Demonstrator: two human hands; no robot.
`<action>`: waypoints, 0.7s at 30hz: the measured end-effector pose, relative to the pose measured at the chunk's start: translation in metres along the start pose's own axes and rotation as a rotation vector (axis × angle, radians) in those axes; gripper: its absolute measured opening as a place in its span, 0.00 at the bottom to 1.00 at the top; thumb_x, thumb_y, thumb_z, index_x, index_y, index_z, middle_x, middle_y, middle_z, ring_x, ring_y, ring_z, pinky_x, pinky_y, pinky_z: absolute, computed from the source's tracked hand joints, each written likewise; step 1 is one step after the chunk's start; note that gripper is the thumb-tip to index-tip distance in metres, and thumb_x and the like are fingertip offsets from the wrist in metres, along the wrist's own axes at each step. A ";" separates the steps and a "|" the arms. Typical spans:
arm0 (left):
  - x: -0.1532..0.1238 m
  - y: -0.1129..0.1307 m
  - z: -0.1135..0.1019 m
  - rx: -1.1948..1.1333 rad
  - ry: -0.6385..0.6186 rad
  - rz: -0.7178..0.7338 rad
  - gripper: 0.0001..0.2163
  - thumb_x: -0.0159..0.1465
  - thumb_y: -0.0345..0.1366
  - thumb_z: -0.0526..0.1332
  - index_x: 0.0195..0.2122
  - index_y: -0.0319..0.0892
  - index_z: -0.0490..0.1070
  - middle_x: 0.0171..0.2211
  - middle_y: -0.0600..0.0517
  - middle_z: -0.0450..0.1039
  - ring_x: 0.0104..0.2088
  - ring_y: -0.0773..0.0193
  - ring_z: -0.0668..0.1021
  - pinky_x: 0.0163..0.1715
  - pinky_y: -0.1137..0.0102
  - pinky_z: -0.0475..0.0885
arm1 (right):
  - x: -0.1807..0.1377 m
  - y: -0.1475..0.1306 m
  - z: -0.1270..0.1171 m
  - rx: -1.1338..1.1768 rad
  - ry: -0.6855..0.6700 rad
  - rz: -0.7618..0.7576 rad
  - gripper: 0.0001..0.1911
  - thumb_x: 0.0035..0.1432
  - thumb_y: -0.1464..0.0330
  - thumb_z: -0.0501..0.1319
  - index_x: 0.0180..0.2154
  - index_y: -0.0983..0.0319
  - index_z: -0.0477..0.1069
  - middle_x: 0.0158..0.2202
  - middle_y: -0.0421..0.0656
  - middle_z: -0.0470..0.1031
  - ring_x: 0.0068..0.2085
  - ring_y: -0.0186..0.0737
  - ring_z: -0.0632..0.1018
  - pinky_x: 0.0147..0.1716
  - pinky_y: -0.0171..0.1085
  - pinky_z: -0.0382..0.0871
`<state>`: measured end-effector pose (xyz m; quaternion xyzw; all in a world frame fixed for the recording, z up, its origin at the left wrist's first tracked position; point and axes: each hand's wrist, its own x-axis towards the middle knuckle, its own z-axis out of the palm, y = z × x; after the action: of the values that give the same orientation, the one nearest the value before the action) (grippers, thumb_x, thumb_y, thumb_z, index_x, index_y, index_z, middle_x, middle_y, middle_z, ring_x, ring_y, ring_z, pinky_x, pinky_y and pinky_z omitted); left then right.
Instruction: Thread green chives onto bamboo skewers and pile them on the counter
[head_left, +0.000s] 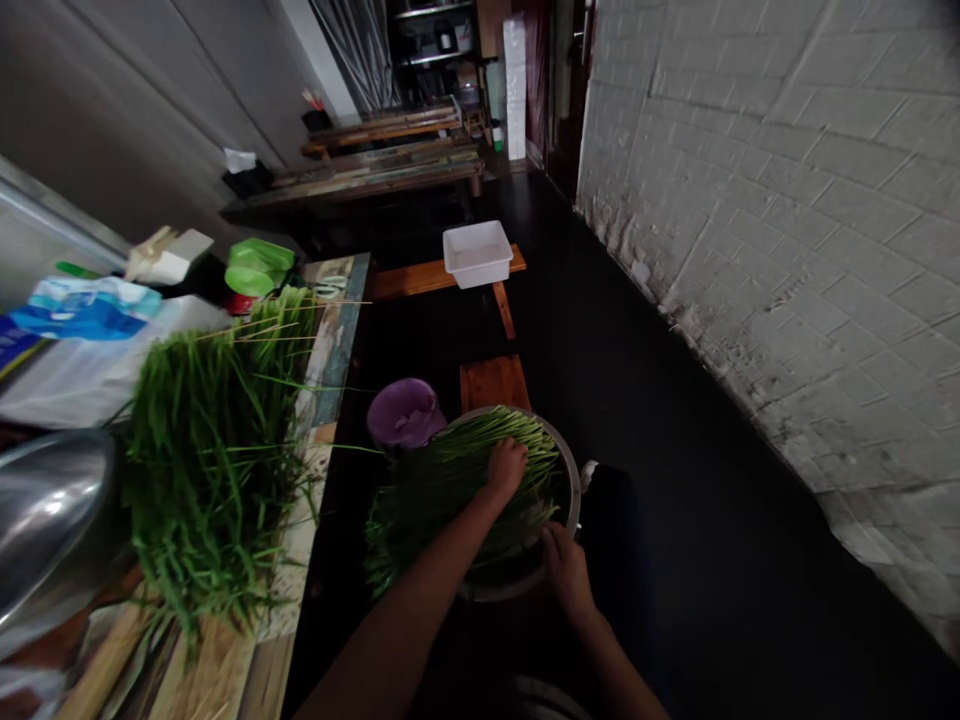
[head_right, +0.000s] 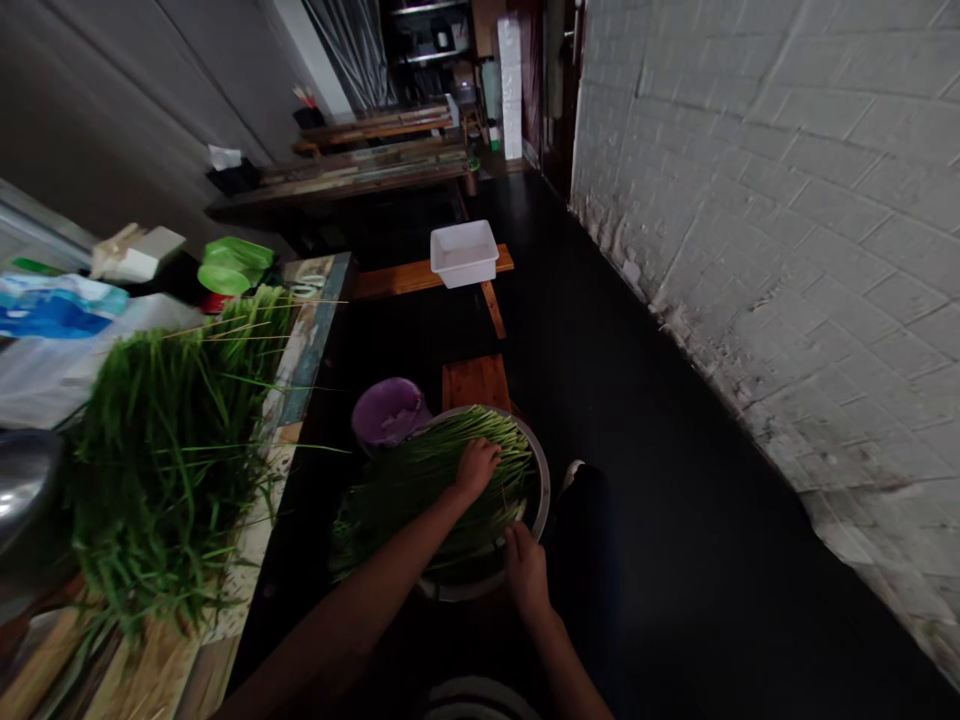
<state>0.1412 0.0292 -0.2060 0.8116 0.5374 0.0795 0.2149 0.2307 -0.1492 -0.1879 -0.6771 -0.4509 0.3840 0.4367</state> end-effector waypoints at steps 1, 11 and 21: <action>0.003 0.001 0.000 0.036 -0.005 -0.008 0.04 0.58 0.28 0.59 0.32 0.42 0.71 0.35 0.48 0.68 0.41 0.58 0.68 0.45 0.65 0.61 | -0.001 0.000 0.000 -0.001 0.005 -0.008 0.21 0.62 0.56 0.49 0.31 0.63 0.72 0.23 0.41 0.74 0.24 0.35 0.73 0.24 0.29 0.66; -0.028 -0.001 -0.014 -0.798 -0.143 -0.075 0.06 0.57 0.37 0.58 0.33 0.40 0.67 0.27 0.53 0.70 0.29 0.66 0.72 0.32 0.70 0.66 | 0.001 0.002 -0.013 0.028 -0.006 0.027 0.20 0.62 0.57 0.49 0.35 0.63 0.72 0.25 0.42 0.74 0.25 0.35 0.74 0.26 0.29 0.67; -0.050 0.005 -0.030 -1.337 -0.363 -0.442 0.18 0.46 0.45 0.68 0.32 0.36 0.75 0.25 0.53 0.69 0.25 0.72 0.68 0.24 0.75 0.58 | 0.005 -0.012 -0.012 -0.016 -0.071 -0.043 0.22 0.63 0.56 0.47 0.37 0.64 0.72 0.24 0.41 0.72 0.23 0.34 0.72 0.23 0.29 0.64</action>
<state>0.1141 -0.0102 -0.1720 0.3797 0.4810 0.2099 0.7618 0.2403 -0.1448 -0.1732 -0.6568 -0.4838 0.3944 0.4232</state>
